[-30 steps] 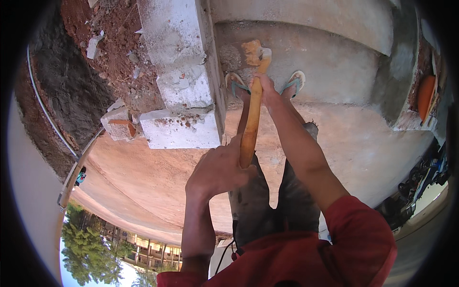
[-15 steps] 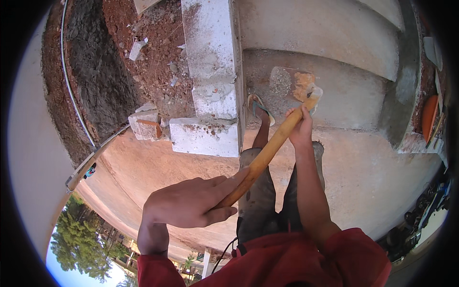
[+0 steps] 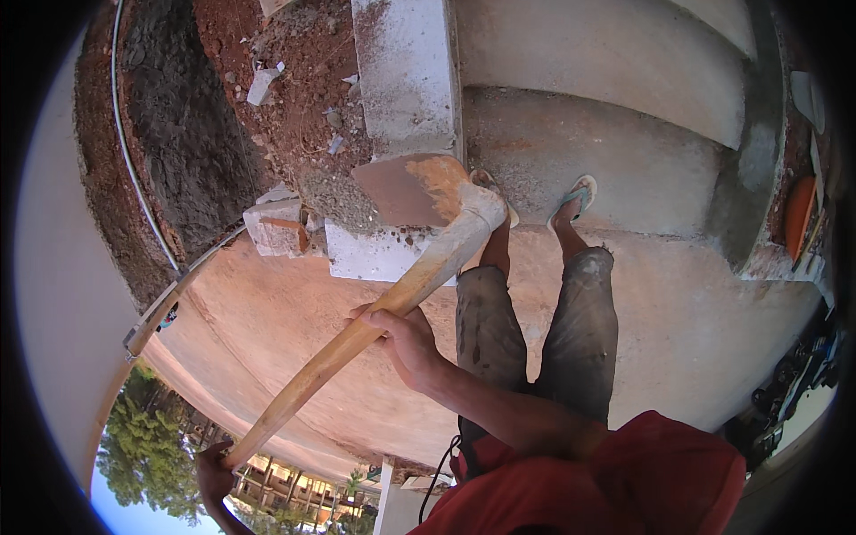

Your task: The person positions a rectangular tile on concrete steps, scrapes the concrete surface with a wooden board, levels the ground using a hoe, sweeps the area with a broom, and then lifts a large wooden panel by hand.

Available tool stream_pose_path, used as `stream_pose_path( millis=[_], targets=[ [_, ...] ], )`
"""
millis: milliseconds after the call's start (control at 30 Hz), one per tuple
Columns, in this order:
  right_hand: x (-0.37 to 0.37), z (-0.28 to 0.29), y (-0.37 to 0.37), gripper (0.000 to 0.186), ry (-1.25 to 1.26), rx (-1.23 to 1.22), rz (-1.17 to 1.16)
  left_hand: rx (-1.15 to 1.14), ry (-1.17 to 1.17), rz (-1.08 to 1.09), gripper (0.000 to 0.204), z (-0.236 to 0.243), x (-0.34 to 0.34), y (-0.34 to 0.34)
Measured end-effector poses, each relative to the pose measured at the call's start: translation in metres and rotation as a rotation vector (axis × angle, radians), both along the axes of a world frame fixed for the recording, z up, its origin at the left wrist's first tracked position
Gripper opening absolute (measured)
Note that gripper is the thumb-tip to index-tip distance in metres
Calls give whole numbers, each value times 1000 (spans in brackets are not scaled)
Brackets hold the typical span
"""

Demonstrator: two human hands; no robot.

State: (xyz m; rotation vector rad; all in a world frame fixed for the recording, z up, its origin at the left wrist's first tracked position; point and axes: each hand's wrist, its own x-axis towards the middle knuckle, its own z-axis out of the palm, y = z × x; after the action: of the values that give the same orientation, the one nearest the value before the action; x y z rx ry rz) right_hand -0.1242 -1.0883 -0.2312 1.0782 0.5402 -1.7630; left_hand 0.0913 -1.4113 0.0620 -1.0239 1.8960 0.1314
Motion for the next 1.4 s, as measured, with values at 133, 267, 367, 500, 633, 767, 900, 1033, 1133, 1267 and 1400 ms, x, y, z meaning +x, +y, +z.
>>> stream_pose_path(
  millis=[133,267,367,500,633,767,900,1033,1133,1267,1400],
  targets=[
    [-16,-51,84,13,110,252,-181,317,-114,-32,34,-101,-20,88],
    [-69,-180,201,9,96,724,-306,804,20,-40,38,-233,-67,227],
    [-123,-268,285,9,104,927,-275,868,101,-177,51,-321,-135,294],
    [-167,-345,388,10,160,981,-364,972,339,-267,55,-427,-242,318],
    [-197,-382,358,26,191,999,-446,1063,349,-505,49,-502,-339,324],
    [-217,-404,353,43,287,862,-481,1095,160,-554,48,-511,-437,333],
    [-228,-405,282,54,267,806,-561,1032,214,-682,48,-513,-463,296],
    [-236,-383,205,60,243,767,-500,938,289,-669,47,-486,-467,245],
    [-238,-394,183,63,236,726,-519,905,63,-570,44,-474,-487,226],
    [-235,-390,128,65,175,768,-547,804,-42,-645,45,-452,-494,195],
    [-226,-390,92,65,185,681,-465,714,-79,-560,46,-426,-493,174]
  ],
)
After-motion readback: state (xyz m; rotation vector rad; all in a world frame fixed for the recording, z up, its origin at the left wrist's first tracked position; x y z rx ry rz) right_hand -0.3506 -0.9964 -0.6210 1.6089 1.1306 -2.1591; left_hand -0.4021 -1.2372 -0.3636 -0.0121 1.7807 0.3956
